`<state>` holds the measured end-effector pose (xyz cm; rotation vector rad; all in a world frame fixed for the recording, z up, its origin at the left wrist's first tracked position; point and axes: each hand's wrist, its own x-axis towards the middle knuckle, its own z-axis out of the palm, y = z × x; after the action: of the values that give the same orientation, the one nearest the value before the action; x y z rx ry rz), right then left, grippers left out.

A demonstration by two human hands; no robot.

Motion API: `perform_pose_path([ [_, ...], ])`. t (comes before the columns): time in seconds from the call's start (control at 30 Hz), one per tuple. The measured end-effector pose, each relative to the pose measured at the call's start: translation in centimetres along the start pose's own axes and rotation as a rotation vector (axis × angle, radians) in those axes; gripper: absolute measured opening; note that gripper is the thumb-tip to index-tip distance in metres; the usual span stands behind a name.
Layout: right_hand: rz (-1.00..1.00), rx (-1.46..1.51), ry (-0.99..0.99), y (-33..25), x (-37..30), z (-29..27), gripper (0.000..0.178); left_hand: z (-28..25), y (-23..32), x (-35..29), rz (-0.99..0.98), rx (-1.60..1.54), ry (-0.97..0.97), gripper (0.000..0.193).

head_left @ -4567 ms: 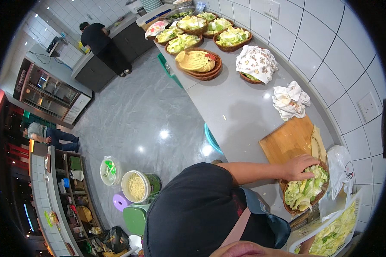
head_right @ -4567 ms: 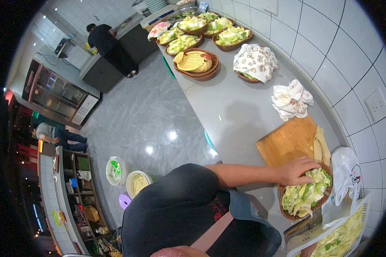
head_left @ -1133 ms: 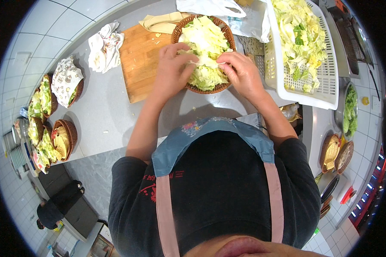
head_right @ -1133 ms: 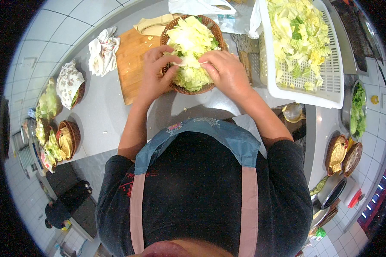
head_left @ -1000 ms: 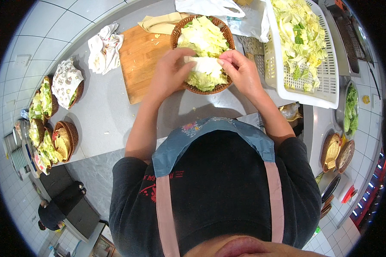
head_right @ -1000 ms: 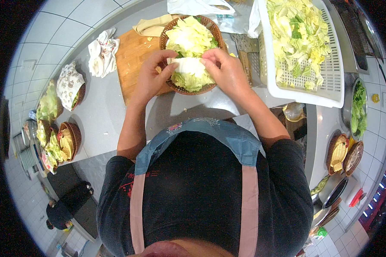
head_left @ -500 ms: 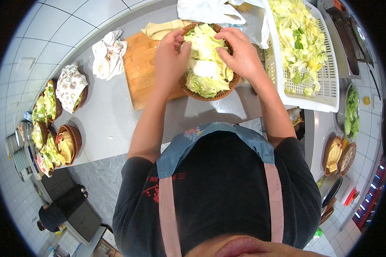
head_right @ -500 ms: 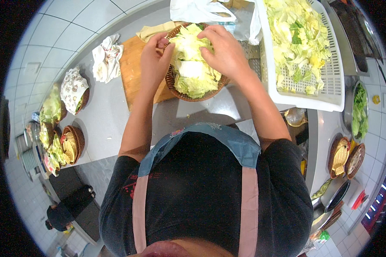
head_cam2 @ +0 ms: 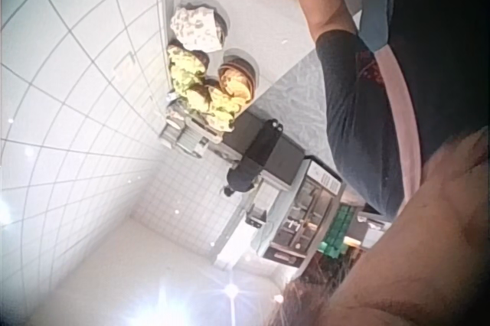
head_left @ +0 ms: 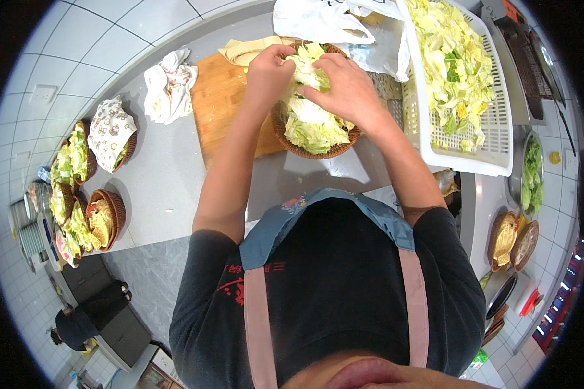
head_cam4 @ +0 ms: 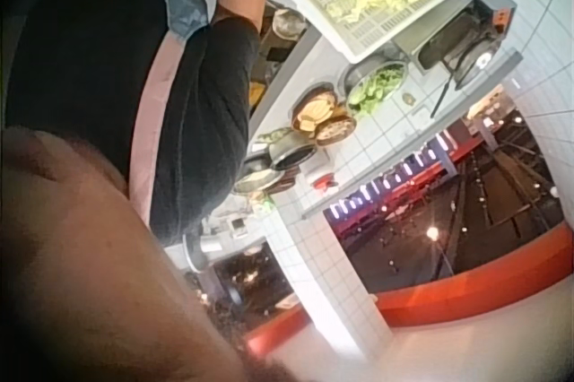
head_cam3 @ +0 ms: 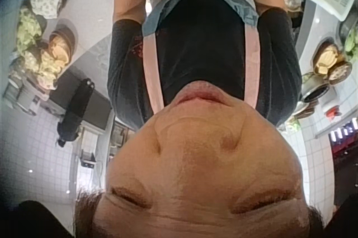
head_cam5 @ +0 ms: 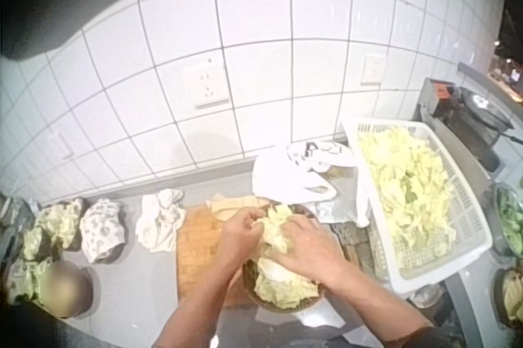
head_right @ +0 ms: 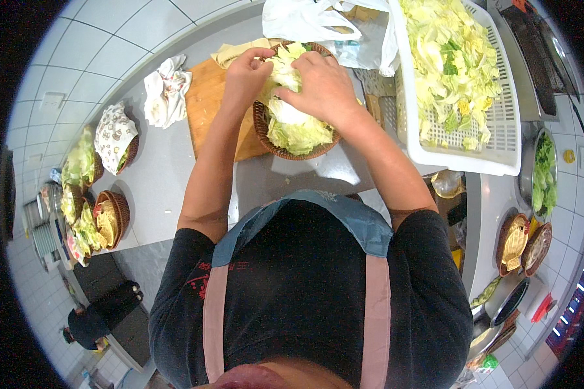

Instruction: The person assembles food items in small woven baskets. They place shredded cabbage and thin yellow slices into each basket, then cover them with patterned cloths. The process is repeated for multiple baskets on a tiled kitchen counter.

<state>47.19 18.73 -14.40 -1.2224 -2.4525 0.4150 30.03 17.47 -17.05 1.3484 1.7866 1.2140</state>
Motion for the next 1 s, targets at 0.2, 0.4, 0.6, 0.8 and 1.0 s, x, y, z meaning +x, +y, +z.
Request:
perform_pose_path([
  [0.2,0.006,-0.252,-0.024,-1.5,1.1,0.8,0.034,-0.1,0.7,0.3,-0.126,-0.074,-0.029,0.024],
  [0.4,0.011,-0.189,0.046,-1.4,1.1,0.5,0.023,0.0,0.0,-0.3,-0.153,-0.323,0.052,0.027],
  [0.6,0.123,0.09,0.052,-2.1,0.9,-2.1,0.03,-0.2,-0.6,-1.3,-0.145,-0.503,0.13,0.035],
  [0.8,0.338,0.605,-0.148,0.9,1.3,-0.4,0.037,0.5,1.1,-1.8,0.129,-0.202,0.075,0.034],
  [1.0,0.063,-0.043,0.16,-0.3,0.2,-0.7,0.04,2.1,-1.8,-1.0,0.488,0.175,0.115,0.032],
])
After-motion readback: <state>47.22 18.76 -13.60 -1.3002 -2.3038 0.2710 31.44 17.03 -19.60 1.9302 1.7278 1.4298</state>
